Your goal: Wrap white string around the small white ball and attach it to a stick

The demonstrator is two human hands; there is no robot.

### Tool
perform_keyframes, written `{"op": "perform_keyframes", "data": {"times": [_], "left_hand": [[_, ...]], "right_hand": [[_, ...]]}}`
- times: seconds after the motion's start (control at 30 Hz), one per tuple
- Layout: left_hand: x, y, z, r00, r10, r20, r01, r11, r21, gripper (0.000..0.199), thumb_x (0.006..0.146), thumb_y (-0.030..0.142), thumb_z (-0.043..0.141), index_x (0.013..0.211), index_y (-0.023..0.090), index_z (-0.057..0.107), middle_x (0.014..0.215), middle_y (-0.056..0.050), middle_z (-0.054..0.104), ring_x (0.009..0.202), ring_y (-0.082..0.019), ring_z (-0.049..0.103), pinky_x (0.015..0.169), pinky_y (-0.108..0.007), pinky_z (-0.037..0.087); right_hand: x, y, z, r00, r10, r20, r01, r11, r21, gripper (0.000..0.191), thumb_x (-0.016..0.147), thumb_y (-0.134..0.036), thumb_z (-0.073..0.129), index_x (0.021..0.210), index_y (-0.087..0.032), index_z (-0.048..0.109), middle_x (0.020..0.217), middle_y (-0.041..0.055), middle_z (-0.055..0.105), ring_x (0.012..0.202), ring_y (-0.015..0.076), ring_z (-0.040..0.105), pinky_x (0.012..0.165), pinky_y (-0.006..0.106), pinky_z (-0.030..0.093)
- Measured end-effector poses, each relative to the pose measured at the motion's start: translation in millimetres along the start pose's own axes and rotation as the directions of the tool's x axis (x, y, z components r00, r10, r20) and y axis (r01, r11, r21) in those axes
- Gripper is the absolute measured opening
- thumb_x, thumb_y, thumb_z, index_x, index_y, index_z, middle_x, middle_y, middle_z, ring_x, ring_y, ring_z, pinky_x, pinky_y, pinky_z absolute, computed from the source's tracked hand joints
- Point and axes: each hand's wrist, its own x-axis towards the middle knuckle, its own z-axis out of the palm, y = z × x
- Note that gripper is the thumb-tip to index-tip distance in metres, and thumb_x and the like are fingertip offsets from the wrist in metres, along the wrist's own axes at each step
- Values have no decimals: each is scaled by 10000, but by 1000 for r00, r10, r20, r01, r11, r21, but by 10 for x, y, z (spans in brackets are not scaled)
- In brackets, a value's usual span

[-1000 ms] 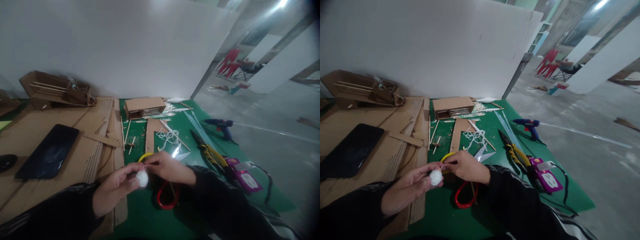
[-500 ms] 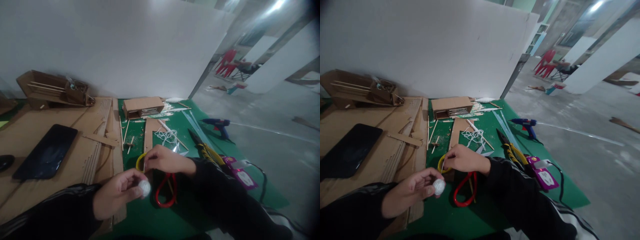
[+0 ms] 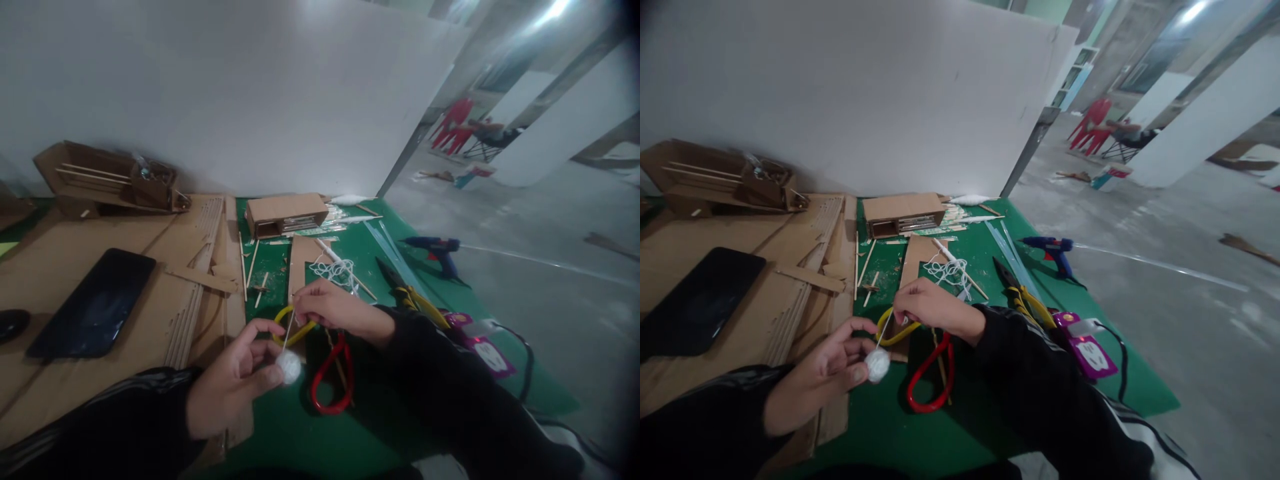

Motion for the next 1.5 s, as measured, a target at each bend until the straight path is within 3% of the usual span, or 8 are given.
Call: {"op": "perform_keyframes", "data": {"times": [0.27, 0.43, 0.6, 0.73, 0.9, 1.07, 1.2, 1.5], "left_hand": [[36, 5, -30, 988, -76, -136, 84, 995, 56, 288, 783, 311, 641, 1026, 172, 576, 913, -54, 632, 825, -176, 592, 798, -343, 465], [59, 11, -42, 982, -73, -175, 76, 997, 13, 218, 779, 305, 646, 943, 163, 627, 912, -47, 646, 874, -189, 581, 822, -353, 482], [67, 14, -37, 979, -58, -194, 43, 996, -82, 224, 798, 296, 628, 974, 158, 621, 850, -34, 644, 802, -159, 585, 772, -285, 461], [64, 0, -47, 977, -30, -213, 7, 994, -108, 225, 803, 279, 625, 999, 168, 622, 881, -35, 636, 770, -138, 556, 720, -250, 429], [62, 8, -65, 983, 0, -183, -18, 995, -96, 238, 801, 293, 625, 994, 153, 629, 838, -42, 630, 716, -135, 536, 682, -254, 424], [38, 28, -64, 991, -38, -128, 16, 985, -173, 225, 810, 264, 619, 1007, 157, 632, 940, -63, 648, 895, -182, 590, 880, -329, 437], [9, 19, -60, 994, -87, -64, 72, 975, -208, 243, 781, 243, 656, 1007, 157, 634, 937, -61, 638, 888, -182, 607, 887, -349, 455], [3, -8, -50, 980, -182, 76, 191, 972, -136, 301, 737, 291, 699, 996, 154, 630, 869, -35, 620, 784, -137, 593, 763, -273, 465]], "right_hand": [[-97, -62, 5, 997, -44, -67, 45, 999, 11, 233, 815, -185, 453, 638, -136, 597, 469, -68, 381, 374, 43, 289, 368, 173, 213], [-366, -237, 204, 970, -236, -50, 224, 958, -182, 206, 828, -146, 458, 696, -129, 615, 641, -5, 560, 588, 90, 484, 547, 191, 359], [-594, -295, 515, 943, -332, 0, 293, 833, -469, 134, 807, -109, 472, 733, -154, 575, 655, -18, 542, 588, 87, 450, 562, 196, 339], [-597, -175, 642, 950, -311, 11, 264, 788, -556, 147, 801, -122, 487, 662, -155, 519, 629, -24, 519, 553, 80, 415, 523, 198, 308], [-453, 40, 513, 964, -264, 35, 256, 882, -394, 203, 872, -142, 436, 779, -137, 616, 660, -3, 575, 589, 90, 484, 558, 198, 351], [-285, 134, 279, 977, -197, 81, 210, 957, -200, 225, 871, -219, 495, 718, -114, 623, 645, -10, 524, 594, 88, 463, 540, 187, 366], [-185, 158, 196, 980, -122, 157, 141, 984, -113, 186, 840, -181, 514, 709, -111, 625, 663, -10, 528, 610, 94, 497, 564, 195, 396], [-121, 12, 88, 972, -184, 147, 229, 882, -412, 232, 845, -179, 480, 776, -111, 691, 670, 7, 629, 601, 96, 515, 569, 189, 381]]}}
